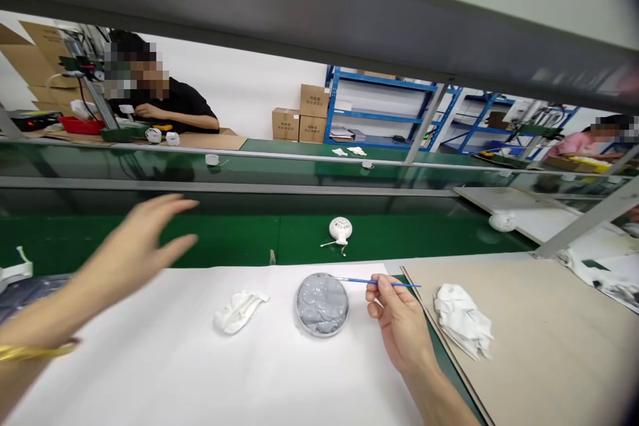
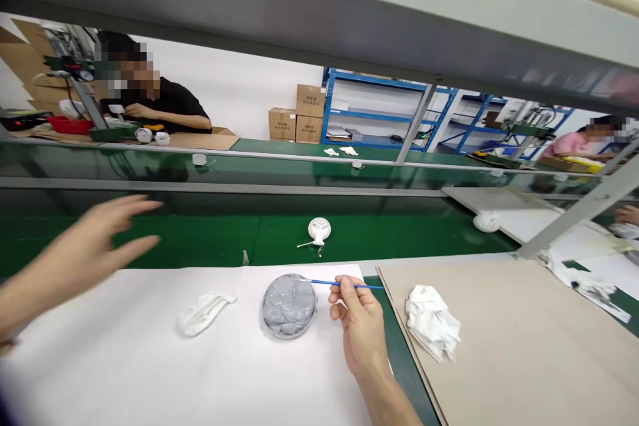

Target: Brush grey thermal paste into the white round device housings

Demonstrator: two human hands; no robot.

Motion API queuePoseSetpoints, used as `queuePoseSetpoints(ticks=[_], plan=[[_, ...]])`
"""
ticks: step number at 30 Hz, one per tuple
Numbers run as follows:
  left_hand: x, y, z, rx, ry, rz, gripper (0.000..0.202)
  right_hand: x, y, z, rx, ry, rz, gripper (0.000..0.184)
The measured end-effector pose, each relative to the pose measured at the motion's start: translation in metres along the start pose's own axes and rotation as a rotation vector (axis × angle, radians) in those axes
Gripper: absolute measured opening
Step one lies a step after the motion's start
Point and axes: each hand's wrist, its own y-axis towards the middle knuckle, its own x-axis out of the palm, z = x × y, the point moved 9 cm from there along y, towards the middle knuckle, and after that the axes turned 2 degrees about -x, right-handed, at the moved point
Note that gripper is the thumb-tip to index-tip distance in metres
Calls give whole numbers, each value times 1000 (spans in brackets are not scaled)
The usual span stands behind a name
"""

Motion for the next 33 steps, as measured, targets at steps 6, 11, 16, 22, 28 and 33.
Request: queuePoseSetpoints(ticks=[6,11,16,22,28,33], plan=[[173,17,177,566,168,-487,66,-1,-2,-9,-102,-55,27,28],[237,51,216,463,214,-554,45,-17,3,-10,-171,-98,118,32],[260,77,196,202,296,-556,38,-22,0,-20,-314,-265,190,34],[249,90,149,40,311,-546,36,-14,-6,-24,-398,-382,205,29],[206,95,94,-72,159,-478,36,-8,-5,-19,-458,-442,153,32],[143,66,66,-129,-170,-372,60,-7,-5,-17,-472,-466,142,32]])
